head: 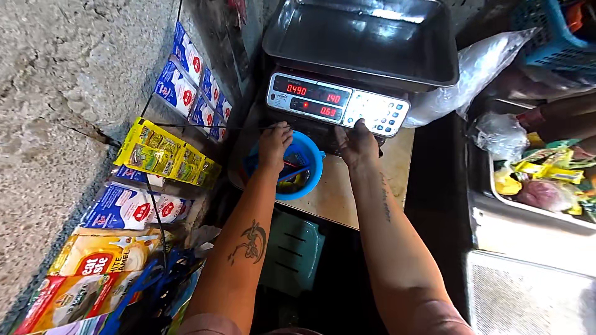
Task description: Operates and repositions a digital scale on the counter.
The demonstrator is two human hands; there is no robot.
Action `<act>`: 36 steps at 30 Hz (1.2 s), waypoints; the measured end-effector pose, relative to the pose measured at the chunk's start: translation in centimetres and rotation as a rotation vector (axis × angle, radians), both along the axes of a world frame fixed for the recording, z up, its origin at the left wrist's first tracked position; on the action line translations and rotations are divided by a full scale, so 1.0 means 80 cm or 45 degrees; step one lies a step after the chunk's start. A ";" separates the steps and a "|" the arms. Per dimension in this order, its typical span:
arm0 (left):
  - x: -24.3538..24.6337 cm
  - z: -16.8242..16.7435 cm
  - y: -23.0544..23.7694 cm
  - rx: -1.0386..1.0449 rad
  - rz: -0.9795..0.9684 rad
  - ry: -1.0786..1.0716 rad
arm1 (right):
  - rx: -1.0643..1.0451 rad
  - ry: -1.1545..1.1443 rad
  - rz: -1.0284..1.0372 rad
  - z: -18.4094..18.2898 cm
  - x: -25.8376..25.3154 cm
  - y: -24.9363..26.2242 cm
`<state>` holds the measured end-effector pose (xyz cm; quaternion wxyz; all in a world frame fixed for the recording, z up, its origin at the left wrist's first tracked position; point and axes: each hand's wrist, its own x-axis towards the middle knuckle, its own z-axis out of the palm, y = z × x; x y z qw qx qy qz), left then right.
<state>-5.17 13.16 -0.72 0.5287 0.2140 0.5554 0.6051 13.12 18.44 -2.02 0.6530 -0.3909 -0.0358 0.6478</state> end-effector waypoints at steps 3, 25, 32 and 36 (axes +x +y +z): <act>0.010 -0.001 0.017 0.030 -0.010 -0.209 | 0.021 0.020 0.026 0.005 0.001 0.002; 0.076 -0.045 0.079 0.290 -0.110 -0.203 | 0.133 0.002 0.092 0.019 0.015 0.015; 0.085 -0.025 0.083 0.170 -0.161 -0.246 | 0.173 0.077 0.063 0.007 0.022 0.015; 0.091 -0.011 0.078 0.210 -0.136 -0.303 | 0.316 0.187 0.075 -0.006 0.027 0.019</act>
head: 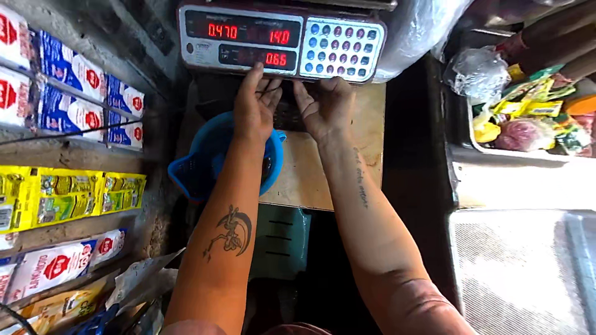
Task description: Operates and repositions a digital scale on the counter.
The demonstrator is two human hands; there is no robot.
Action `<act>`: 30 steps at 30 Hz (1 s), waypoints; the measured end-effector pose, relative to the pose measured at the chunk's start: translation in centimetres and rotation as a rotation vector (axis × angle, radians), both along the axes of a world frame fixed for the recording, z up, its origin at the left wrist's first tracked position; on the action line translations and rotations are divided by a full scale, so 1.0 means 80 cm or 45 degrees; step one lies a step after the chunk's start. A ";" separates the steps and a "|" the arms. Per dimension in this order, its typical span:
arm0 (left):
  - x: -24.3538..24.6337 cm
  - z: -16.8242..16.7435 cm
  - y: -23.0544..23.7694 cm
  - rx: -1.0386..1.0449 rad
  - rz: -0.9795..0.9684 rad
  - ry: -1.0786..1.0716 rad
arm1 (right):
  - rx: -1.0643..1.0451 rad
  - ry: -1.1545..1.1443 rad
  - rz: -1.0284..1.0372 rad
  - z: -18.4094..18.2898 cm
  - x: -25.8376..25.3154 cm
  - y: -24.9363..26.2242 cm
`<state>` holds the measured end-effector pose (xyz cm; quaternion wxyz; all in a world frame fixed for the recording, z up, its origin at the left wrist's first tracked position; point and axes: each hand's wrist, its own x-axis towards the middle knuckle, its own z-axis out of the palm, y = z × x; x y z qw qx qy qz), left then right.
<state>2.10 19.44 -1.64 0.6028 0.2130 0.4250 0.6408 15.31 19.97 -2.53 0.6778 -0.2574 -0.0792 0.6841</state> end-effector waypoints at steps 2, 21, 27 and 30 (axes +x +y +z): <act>0.007 0.009 -0.007 -0.007 -0.001 -0.045 | 0.044 0.059 0.001 -0.003 0.001 0.003; -0.003 0.008 -0.010 -0.179 -0.189 -0.028 | -0.121 0.120 0.040 -0.002 -0.001 -0.004; 0.016 0.012 0.012 -0.262 -0.100 0.118 | -0.199 0.044 0.068 -0.008 0.002 0.000; 0.025 0.020 0.013 -0.274 -0.025 0.128 | -0.272 0.021 0.051 -0.004 -0.002 0.003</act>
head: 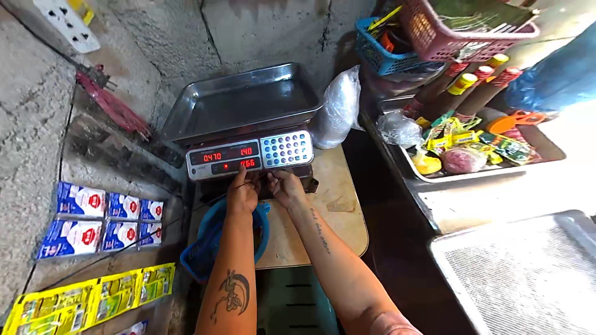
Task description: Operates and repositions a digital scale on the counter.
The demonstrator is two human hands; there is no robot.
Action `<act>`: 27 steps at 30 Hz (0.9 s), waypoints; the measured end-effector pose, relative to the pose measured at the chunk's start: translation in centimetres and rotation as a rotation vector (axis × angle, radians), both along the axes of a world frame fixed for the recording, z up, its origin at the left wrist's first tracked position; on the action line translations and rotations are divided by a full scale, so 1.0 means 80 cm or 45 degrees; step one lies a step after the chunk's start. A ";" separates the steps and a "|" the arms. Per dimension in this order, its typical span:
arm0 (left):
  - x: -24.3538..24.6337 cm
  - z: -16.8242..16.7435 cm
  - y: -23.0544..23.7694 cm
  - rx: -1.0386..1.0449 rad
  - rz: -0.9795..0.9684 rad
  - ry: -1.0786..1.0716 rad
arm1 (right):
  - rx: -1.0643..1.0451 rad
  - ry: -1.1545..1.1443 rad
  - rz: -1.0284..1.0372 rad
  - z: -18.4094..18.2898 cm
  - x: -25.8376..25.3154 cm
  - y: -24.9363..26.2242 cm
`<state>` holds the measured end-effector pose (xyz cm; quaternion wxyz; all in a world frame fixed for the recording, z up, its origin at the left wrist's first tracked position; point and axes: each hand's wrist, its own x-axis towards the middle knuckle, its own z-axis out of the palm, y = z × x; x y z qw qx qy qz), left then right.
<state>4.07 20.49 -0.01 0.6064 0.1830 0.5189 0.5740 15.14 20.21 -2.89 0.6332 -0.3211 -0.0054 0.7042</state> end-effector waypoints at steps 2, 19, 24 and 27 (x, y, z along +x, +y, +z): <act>0.002 0.004 -0.001 0.003 0.028 0.027 | -0.046 0.001 -0.003 0.003 -0.001 0.000; 0.012 0.041 0.006 -0.006 0.043 0.169 | 0.033 0.167 -0.032 0.017 0.047 -0.009; 0.013 0.051 0.013 -0.056 0.086 0.187 | 0.032 0.531 -0.032 0.017 0.035 0.007; 0.015 0.052 0.015 -0.068 0.111 0.171 | -0.032 0.551 -0.080 0.019 0.032 0.027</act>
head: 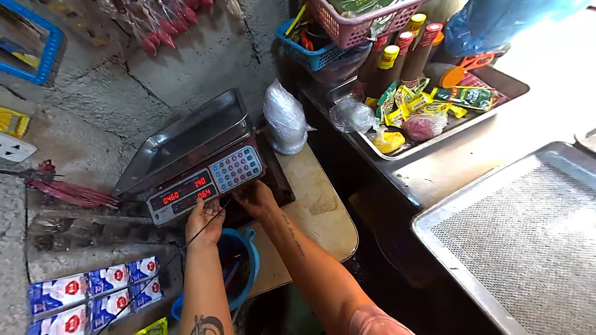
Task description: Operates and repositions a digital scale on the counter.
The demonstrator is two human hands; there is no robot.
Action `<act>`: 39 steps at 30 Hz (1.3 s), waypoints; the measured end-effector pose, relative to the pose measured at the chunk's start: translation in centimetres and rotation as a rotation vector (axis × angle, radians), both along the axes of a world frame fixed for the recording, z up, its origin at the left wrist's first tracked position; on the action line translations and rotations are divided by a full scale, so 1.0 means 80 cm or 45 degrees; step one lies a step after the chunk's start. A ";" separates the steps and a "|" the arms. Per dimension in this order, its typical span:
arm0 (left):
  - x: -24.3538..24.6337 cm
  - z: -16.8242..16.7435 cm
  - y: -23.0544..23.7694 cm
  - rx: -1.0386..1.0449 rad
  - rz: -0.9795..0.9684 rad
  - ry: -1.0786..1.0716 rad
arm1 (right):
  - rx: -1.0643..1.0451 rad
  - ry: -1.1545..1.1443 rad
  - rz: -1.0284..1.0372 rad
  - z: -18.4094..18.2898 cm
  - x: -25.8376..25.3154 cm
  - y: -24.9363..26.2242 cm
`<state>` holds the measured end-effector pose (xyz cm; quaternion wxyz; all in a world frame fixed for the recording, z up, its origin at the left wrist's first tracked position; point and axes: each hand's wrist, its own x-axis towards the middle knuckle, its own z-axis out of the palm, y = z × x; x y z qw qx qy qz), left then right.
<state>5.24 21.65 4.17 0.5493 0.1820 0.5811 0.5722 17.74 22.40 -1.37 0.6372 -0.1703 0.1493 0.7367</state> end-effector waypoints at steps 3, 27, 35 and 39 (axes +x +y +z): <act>-0.001 -0.001 0.000 -0.015 0.010 -0.018 | 0.001 0.052 -0.124 -0.005 0.000 0.021; -0.001 -0.011 0.020 -0.014 0.023 0.035 | 0.320 0.114 -0.278 -0.048 0.018 0.068; -0.016 -0.030 0.014 0.028 0.007 0.078 | 0.282 0.096 -0.133 -0.043 0.021 0.066; -0.035 -0.036 0.006 0.073 -0.024 0.089 | 0.266 0.022 -0.127 -0.044 0.018 0.060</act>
